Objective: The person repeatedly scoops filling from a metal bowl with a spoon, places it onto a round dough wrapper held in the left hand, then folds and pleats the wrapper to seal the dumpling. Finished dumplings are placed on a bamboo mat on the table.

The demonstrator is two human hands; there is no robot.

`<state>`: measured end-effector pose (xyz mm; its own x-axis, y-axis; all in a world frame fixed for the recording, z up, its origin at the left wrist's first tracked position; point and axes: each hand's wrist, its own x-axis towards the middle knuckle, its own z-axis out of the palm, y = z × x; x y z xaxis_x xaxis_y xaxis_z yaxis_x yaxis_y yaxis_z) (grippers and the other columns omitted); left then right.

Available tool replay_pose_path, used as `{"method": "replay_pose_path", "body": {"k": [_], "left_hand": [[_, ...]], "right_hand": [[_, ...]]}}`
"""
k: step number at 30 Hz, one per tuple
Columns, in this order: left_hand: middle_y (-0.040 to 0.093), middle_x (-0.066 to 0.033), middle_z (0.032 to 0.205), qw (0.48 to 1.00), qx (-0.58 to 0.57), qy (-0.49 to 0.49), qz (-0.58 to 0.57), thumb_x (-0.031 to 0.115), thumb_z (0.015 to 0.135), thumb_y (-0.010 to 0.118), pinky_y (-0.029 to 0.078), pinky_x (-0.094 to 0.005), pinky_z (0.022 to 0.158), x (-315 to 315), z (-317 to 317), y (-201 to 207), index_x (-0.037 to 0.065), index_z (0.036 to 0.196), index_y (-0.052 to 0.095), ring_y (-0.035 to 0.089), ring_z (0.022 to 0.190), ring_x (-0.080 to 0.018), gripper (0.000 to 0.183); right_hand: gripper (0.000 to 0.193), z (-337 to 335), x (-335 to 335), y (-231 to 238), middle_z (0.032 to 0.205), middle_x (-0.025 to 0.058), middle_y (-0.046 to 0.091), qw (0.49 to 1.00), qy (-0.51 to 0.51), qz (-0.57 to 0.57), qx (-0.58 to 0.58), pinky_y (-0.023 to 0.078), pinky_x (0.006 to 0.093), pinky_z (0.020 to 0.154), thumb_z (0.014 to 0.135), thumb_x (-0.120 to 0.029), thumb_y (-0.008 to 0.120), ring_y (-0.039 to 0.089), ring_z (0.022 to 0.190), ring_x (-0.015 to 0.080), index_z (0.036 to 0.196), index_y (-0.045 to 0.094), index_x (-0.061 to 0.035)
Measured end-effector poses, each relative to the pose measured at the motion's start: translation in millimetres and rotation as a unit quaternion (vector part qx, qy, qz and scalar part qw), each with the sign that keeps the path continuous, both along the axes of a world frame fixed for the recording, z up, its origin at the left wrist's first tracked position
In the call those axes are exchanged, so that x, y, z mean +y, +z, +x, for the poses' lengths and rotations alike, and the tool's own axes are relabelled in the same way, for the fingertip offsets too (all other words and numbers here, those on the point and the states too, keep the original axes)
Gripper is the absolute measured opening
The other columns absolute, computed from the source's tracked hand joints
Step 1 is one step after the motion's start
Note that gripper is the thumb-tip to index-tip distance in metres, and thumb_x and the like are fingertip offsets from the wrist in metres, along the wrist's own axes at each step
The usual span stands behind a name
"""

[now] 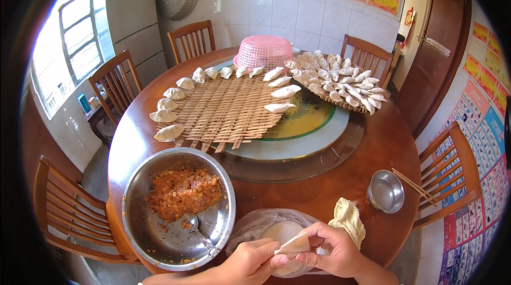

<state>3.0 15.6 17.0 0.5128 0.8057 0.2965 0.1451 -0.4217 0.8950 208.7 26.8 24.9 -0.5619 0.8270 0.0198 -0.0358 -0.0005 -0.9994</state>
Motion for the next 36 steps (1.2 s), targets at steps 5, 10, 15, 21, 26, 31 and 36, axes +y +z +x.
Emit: {"method": "replay_pose_path", "body": {"k": [5, 10, 15, 21, 26, 31, 36], "left_hand": [[0.048, -0.0108, 0.066, 1.000, -0.008, 0.013, 0.005, 0.004, 0.087, 0.053, 0.040, -0.0309, 0.051, -2.3, 3.1, -3.0, -0.003, 0.079, 0.054, 0.048, 0.057, -0.0238, 0.011], [0.048, -0.0103, 0.065, 0.999, 0.021, 0.013, -0.031, 0.008, 0.088, 0.053, 0.039, -0.0306, 0.051, -1.9, -0.4, 3.3, -0.003, 0.079, 0.054, 0.047, 0.057, -0.0223, 0.015], [0.048, -0.0095, 0.066, 0.994, -0.021, 0.042, -0.094, 0.019, 0.092, 0.047, 0.040, -0.0304, 0.054, -1.9, -0.1, 5.9, -0.003, 0.082, 0.054, 0.048, 0.059, -0.0212, 0.026], [0.051, -0.0109, 0.070, 1.000, -0.007, 0.022, -0.012, 0.014, 0.092, 0.046, 0.040, -0.0289, 0.055, -3.7, 5.8, 4.6, -0.003, 0.086, 0.055, 0.049, 0.060, -0.0217, 0.020], [0.053, -0.0140, 0.075, 0.998, -0.043, 0.047, -0.011, 0.003, 0.086, 0.048, 0.042, -0.0314, 0.054, -10.8, 10.1, 8.2, -0.003, 0.096, 0.056, 0.052, 0.062, -0.0215, 0.014], [0.050, -0.0074, 0.069, 0.998, -0.029, 0.017, -0.046, 0.012, 0.092, 0.046, 0.039, -0.0276, 0.055, -5.4, 3.1, 5.2, -0.003, 0.087, 0.055, 0.047, 0.059, -0.0160, 0.018], [0.051, -0.0047, 0.068, 0.992, -0.048, 0.003, -0.117, 0.019, 0.094, 0.043, 0.040, -0.0268, 0.055, -5.5, -1.0, 1.9, -0.003, 0.094, 0.055, 0.046, 0.060, -0.0115, 0.025]], "right_hand": [[0.030, -3.0, 0.6, 0.0, 0.095, 0.0094, 0.062, 0.999, -0.008, 0.033, -0.031, 0.049, 0.0290, 0.079, 0.081, -0.006, 0.066, 0.062, 0.090, 0.0160, 0.105, 0.050, 0.0021], [0.030, -1.6, 0.9, -0.3, 0.096, 0.0095, 0.062, 0.999, 0.004, 0.039, -0.038, 0.049, 0.0289, 0.079, 0.081, -0.005, 0.066, 0.062, 0.090, 0.0163, 0.105, 0.050, 0.0018], [0.029, -1.1, 1.3, 1.3, 0.095, 0.0106, 0.062, 0.999, -0.035, 0.035, 0.018, 0.050, 0.0289, 0.076, 0.081, -0.006, 0.066, 0.062, 0.086, 0.0160, 0.104, 0.049, 0.0021], [0.029, 0.5, 2.0, 1.3, 0.096, 0.0098, 0.062, 0.999, -0.027, 0.020, 0.018, 0.049, 0.0281, 0.078, 0.085, -0.010, 0.062, 0.060, 0.091, 0.0143, 0.107, 0.047, 0.0016], [0.028, 0.0, 1.8, -1.3, 0.100, 0.0111, 0.061, 0.999, -0.020, 0.018, 0.028, 0.049, 0.0283, 0.078, 0.086, -0.010, 0.062, 0.059, 0.092, 0.0143, 0.107, 0.047, 0.0013], [0.027, -0.6, 2.1, 0.4, 0.102, 0.0118, 0.061, 0.998, -0.028, 0.001, 0.050, 0.049, 0.0288, 0.079, 0.087, -0.010, 0.060, 0.059, 0.093, 0.0149, 0.107, 0.046, 0.0010], [0.028, -0.3, 1.3, 2.3, 0.103, 0.0124, 0.060, 0.993, -0.063, -0.034, 0.098, 0.049, 0.0293, 0.081, 0.088, -0.012, 0.058, 0.059, 0.094, 0.0156, 0.109, 0.044, 0.0012]]}}
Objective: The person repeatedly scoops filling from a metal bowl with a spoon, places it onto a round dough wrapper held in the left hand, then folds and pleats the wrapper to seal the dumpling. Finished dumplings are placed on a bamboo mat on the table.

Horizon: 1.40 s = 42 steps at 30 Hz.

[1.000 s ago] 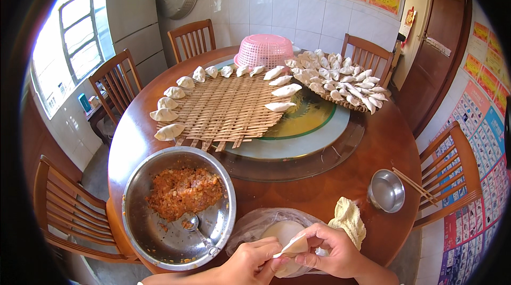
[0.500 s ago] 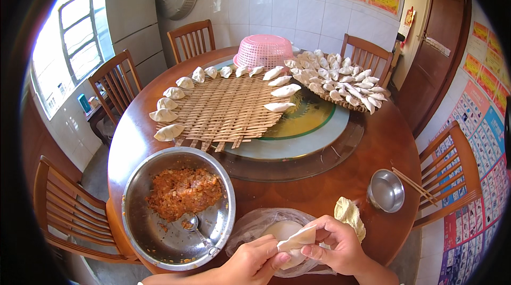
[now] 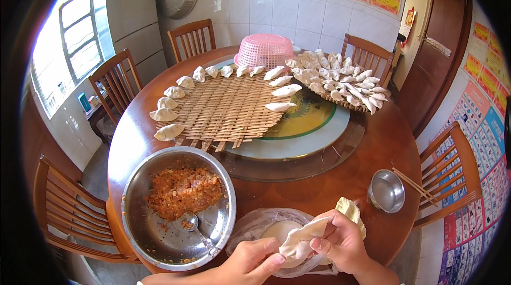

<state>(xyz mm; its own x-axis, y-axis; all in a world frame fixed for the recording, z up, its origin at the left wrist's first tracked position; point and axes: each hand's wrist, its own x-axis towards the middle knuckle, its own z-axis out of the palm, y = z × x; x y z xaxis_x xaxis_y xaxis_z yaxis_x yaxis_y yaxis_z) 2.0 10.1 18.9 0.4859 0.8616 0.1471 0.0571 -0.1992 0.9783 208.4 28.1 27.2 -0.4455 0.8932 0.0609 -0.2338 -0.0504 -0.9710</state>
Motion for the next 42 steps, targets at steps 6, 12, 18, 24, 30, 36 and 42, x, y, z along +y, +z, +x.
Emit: {"method": "replay_pose_path", "body": {"k": [6, 12, 18, 24, 30, 36, 42], "left_hand": [[0.057, -0.0151, 0.085, 0.998, -0.009, 0.014, 0.055, 0.005, 0.087, 0.045, 0.044, -0.0300, 0.061, -3.1, 5.6, 3.1, -0.003, 0.096, 0.057, 0.054, 0.071, -0.0193, 0.016], [0.058, -0.0140, 0.088, 0.995, -0.027, -0.010, 0.100, 0.010, 0.090, 0.044, 0.045, -0.0307, 0.069, -4.5, 2.8, 2.4, -0.003, 0.094, 0.058, 0.056, 0.079, -0.0175, 0.019], [0.060, -0.0117, 0.090, 0.995, -0.100, -0.019, 0.013, 0.016, 0.093, 0.043, 0.045, -0.0289, 0.073, -1.2, 2.0, -2.9, -0.001, 0.105, 0.056, 0.057, 0.081, -0.0181, 0.025], [0.059, -0.0150, 0.088, 0.997, -0.023, -0.016, 0.072, 0.006, 0.091, 0.043, 0.045, -0.0314, 0.071, -3.6, 5.1, 1.6, -0.002, 0.103, 0.056, 0.058, 0.077, -0.0237, 0.020], [0.059, -0.0155, 0.080, 0.988, -0.024, 0.017, 0.152, 0.013, 0.092, 0.045, 0.046, -0.0292, 0.062, 0.4, 8.0, -3.5, -0.005, 0.096, 0.057, 0.057, 0.067, -0.0253, 0.022], [0.060, -0.0153, 0.078, 0.990, 0.001, -0.003, 0.138, 0.006, 0.090, 0.045, 0.046, -0.0285, 0.059, 4.1, 0.6, -8.8, -0.005, 0.088, 0.058, 0.058, 0.065, -0.0258, 0.017], [0.055, -0.0141, 0.071, 0.990, 0.050, 0.015, 0.133, 0.002, 0.089, 0.044, 0.043, -0.0309, 0.054, -0.1, 5.4, -6.9, -0.005, 0.081, 0.055, 0.052, 0.058, -0.0241, 0.015]], "right_hand": [[0.036, -1.9, 4.1, -7.4, 0.096, 0.0101, 0.060, 0.990, 0.094, -0.070, 0.084, 0.048, 0.0262, 0.068, 0.089, -0.016, 0.057, 0.059, 0.080, 0.0135, 0.117, 0.041, 0.0008], [0.041, -4.4, 1.3, -8.4, 0.094, 0.0118, 0.060, 0.974, 0.139, -0.162, 0.080, 0.048, 0.0285, 0.060, 0.086, -0.018, 0.060, 0.059, 0.073, 0.0173, 0.118, 0.042, -0.0007], [0.040, -4.7, -3.0, -7.0, 0.094, 0.0130, 0.059, 0.988, 0.068, -0.127, 0.061, 0.050, 0.0313, 0.062, 0.084, -0.016, 0.063, 0.059, 0.074, 0.0191, 0.115, 0.043, 0.0000], [0.039, -6.3, -5.5, -9.5, 0.094, 0.0135, 0.059, 0.990, 0.030, -0.125, 0.050, 0.051, 0.0306, 0.063, 0.083, -0.014, 0.063, 0.059, 0.074, 0.0186, 0.114, 0.044, 0.0002], [0.039, -6.2, -4.2, -5.7, 0.095, 0.0142, 0.059, 0.993, 0.038, -0.096, 0.050, 0.052, 0.0298, 0.064, 0.083, -0.012, 0.063, 0.060, 0.077, 0.0186, 0.114, 0.044, 0.0014], [0.041, -3.4, -3.3, -1.9, 0.101, 0.0108, 0.058, 0.995, 0.059, -0.074, 0.009, 0.052, 0.0276, 0.071, 0.085, -0.013, 0.062, 0.059, 0.087, 0.0154, 0.118, 0.043, 0.0018], [0.042, -4.4, -4.5, -3.3, 0.102, 0.0106, 0.058, 0.995, 0.066, -0.076, -0.023, 0.053, 0.0284, 0.072, 0.083, -0.010, 0.063, 0.059, 0.090, 0.0162, 0.118, 0.043, 0.0027]]}}
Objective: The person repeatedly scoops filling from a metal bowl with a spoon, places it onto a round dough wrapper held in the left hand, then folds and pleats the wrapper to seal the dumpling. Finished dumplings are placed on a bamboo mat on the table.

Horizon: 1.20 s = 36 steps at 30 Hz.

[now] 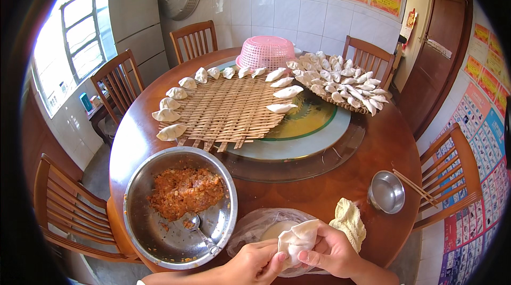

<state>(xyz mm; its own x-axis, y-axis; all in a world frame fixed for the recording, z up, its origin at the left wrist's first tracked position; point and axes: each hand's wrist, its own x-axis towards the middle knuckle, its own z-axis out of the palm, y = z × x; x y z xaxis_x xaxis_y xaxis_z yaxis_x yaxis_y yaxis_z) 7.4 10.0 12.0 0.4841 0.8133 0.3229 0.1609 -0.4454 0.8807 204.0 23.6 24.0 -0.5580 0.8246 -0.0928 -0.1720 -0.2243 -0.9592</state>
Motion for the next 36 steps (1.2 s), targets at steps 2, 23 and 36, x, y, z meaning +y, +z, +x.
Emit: {"method": "replay_pose_path", "body": {"k": [2, 23, 36], "left_hand": [[0.054, -0.0140, 0.070, 1.000, 0.002, 0.002, -0.019, 0.002, 0.089, 0.043, 0.043, -0.0306, 0.054, -1.5, -0.3, 2.3, -0.005, 0.080, 0.055, 0.052, 0.059, -0.0232, 0.016], [0.045, -0.0120, 0.060, 0.990, 0.006, -0.005, 0.138, 0.009, 0.086, 0.053, 0.040, -0.0361, 0.050, 9.5, -4.4, 5.8, -0.003, 0.069, 0.048, 0.045, 0.053, -0.0278, 0.021], [0.053, -0.0182, 0.073, 0.984, 0.071, 0.145, 0.069, 0.003, 0.083, 0.052, 0.043, -0.0391, 0.057, -4.0, -0.5, 19.3, -0.002, 0.083, 0.052, 0.053, 0.065, -0.0357, 0.005]], "right_hand": [[0.042, 0.4, -0.5, -1.0, 0.102, 0.0105, 0.058, 1.000, 0.005, 0.008, -0.007, 0.053, 0.0282, 0.073, 0.083, -0.010, 0.064, 0.059, 0.091, 0.0158, 0.118, 0.043, 0.0024], [0.040, 0.5, 2.6, 6.1, 0.102, 0.0071, 0.056, 0.978, 0.062, 0.156, -0.123, 0.046, 0.0281, 0.078, 0.083, -0.012, 0.065, 0.056, 0.092, 0.0128, 0.117, 0.047, -0.0026], [0.025, 3.9, 14.6, 4.5, 0.091, 0.0049, 0.060, 0.979, 0.066, 0.137, -0.136, 0.047, 0.0250, 0.069, 0.085, -0.014, 0.062, 0.057, 0.080, 0.0099, 0.104, 0.051, -0.0013]]}}
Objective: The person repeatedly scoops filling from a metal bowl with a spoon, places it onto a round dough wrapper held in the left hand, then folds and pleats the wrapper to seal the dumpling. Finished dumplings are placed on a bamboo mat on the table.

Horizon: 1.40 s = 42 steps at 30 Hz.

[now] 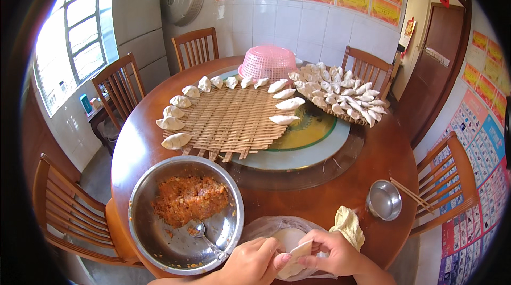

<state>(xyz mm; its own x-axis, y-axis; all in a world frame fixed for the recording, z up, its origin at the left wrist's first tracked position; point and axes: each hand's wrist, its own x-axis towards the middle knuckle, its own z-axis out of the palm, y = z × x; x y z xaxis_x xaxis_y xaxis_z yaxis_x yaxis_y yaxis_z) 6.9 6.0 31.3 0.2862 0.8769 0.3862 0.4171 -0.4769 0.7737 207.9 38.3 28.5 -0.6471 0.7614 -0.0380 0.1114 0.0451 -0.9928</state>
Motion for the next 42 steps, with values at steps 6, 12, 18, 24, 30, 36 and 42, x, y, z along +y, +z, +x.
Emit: {"method": "replay_pose_path", "body": {"k": [6, 12, 18, 24, 30, 36, 42], "left_hand": [[0.045, -0.0148, 0.063, 0.988, -0.040, -0.026, 0.144, -0.001, 0.070, 0.057, 0.039, -0.0403, 0.050, -5.1, 0.3, 0.2, 0.003, 0.071, 0.047, 0.048, 0.057, -0.0328, 0.011], [0.047, -0.0121, 0.060, 0.986, -0.050, -0.053, 0.152, 0.005, 0.069, 0.058, 0.040, -0.0392, 0.050, -13.4, 4.7, -9.2, 0.004, 0.069, 0.047, 0.049, 0.054, -0.0298, 0.011], [0.047, -0.0109, 0.060, 0.982, -0.005, -0.123, 0.143, 0.007, 0.070, 0.058, 0.042, -0.0385, 0.049, -15.2, 0.4, -14.9, 0.004, 0.068, 0.047, 0.050, 0.054, -0.0280, 0.011], [0.047, -0.0099, 0.059, 0.979, -0.019, -0.127, 0.159, 0.009, 0.071, 0.059, 0.041, -0.0377, 0.049, -15.1, -2.8, -14.0, 0.004, 0.068, 0.047, 0.050, 0.053, -0.0267, 0.013], [0.047, -0.0099, 0.060, 0.977, -0.014, -0.129, 0.167, 0.010, 0.072, 0.058, 0.041, -0.0368, 0.050, -13.8, -5.5, -12.1, 0.004, 0.070, 0.047, 0.050, 0.054, -0.0261, 0.013], [0.047, -0.0093, 0.060, 0.976, 0.019, -0.137, 0.170, 0.012, 0.071, 0.057, 0.041, -0.0365, 0.050, -14.5, -6.0, -15.4, 0.004, 0.070, 0.048, 0.050, 0.054, -0.0254, 0.012], [0.049, -0.0098, 0.062, 0.968, 0.088, -0.139, 0.189, 0.015, 0.071, 0.054, 0.042, -0.0356, 0.053, -12.2, -2.9, -24.3, 0.005, 0.070, 0.049, 0.050, 0.058, -0.0247, 0.012]], "right_hand": [[0.023, -2.2, 44.4, 9.8, 0.091, 0.0115, 0.062, 0.954, -0.194, -0.120, 0.197, 0.052, 0.0269, 0.061, 0.086, -0.015, 0.055, 0.063, 0.075, 0.0188, 0.104, 0.050, -0.0015], [0.022, -17.1, 143.2, 8.3, 0.086, 0.0122, 0.064, 0.953, -0.238, -0.109, 0.156, 0.052, 0.0266, 0.059, 0.088, -0.020, 0.051, 0.064, 0.072, 0.0196, 0.101, 0.053, -0.0018], [0.028, -61.6, 207.4, 8.5, 0.096, 0.0213, 0.061, 0.928, -0.269, -0.121, 0.226, 0.054, 0.0259, 0.070, 0.088, -0.012, 0.048, 0.064, 0.081, 0.0266, 0.105, 0.050, 0.0099], [0.029, -82.4, 223.5, 14.4, 0.086, 0.0213, 0.063, 0.958, -0.269, -0.100, -0.021, 0.054, 0.0277, 0.052, 0.086, -0.012, 0.047, 0.064, 0.062, 0.0246, 0.105, 0.050, 0.0103], [0.028, -73.3, 223.0, 16.9, 0.078, 0.0181, 0.064, 0.943, -0.299, -0.104, -0.101, 0.050, 0.0254, 0.045, 0.083, -0.013, 0.051, 0.063, 0.056, 0.0218, 0.099, 0.056, 0.0098], [0.027, -65.3, 218.7, 13.0, 0.081, 0.0190, 0.064, 0.945, -0.297, -0.118, -0.064, 0.052, 0.0261, 0.052, 0.083, -0.013, 0.052, 0.065, 0.064, 0.0226, 0.098, 0.057, 0.0096], [0.025, -59.2, 216.3, 10.2, 0.082, 0.0180, 0.065, 0.957, -0.250, -0.146, 0.007, 0.054, 0.0273, 0.060, 0.084, -0.014, 0.054, 0.065, 0.068, 0.0216, 0.097, 0.058, 0.0068]]}}
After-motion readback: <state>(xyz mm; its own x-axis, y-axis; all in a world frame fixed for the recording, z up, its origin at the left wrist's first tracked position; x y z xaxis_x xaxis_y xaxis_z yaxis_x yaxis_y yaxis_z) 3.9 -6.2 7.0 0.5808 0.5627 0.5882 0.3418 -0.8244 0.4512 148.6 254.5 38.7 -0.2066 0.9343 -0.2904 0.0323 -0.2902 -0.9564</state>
